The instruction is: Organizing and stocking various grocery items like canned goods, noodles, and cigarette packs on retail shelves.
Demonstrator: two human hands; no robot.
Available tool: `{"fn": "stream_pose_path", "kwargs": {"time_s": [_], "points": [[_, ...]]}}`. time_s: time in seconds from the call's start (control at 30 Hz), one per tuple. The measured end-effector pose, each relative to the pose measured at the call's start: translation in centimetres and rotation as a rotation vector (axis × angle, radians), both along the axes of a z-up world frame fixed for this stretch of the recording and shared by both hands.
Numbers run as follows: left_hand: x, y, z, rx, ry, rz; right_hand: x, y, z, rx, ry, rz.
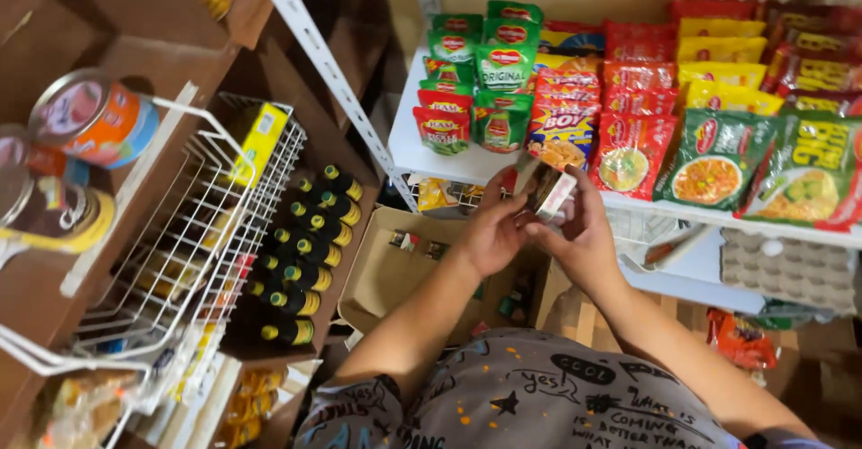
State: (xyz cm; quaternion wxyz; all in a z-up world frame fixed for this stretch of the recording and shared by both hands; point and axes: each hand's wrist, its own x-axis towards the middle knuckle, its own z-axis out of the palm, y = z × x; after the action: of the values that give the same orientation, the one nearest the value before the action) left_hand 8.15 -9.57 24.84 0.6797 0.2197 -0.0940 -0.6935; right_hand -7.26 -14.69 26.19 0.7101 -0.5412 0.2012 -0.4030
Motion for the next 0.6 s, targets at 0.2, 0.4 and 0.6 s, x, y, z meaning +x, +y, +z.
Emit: {"fn": "stream_pose_path", "kwargs": {"time_s": [0.2,0.4,0.6], "points": [[-1.1,0.0,-1.5,-0.112,0.0,-0.052,0.0,1.2,0.6,-0.31,0.232,-0.38],[-0.4,-0.8,-2.5,-0.022,0.041,-0.116,-0.8,1.7,5.9,-0.72,0.353,-0.488],[-0.8,-0.9,-1.6,0.008,0.035,-0.12,-1.4,1.5,6.5,-0.755,0.366,-0.47]]}}
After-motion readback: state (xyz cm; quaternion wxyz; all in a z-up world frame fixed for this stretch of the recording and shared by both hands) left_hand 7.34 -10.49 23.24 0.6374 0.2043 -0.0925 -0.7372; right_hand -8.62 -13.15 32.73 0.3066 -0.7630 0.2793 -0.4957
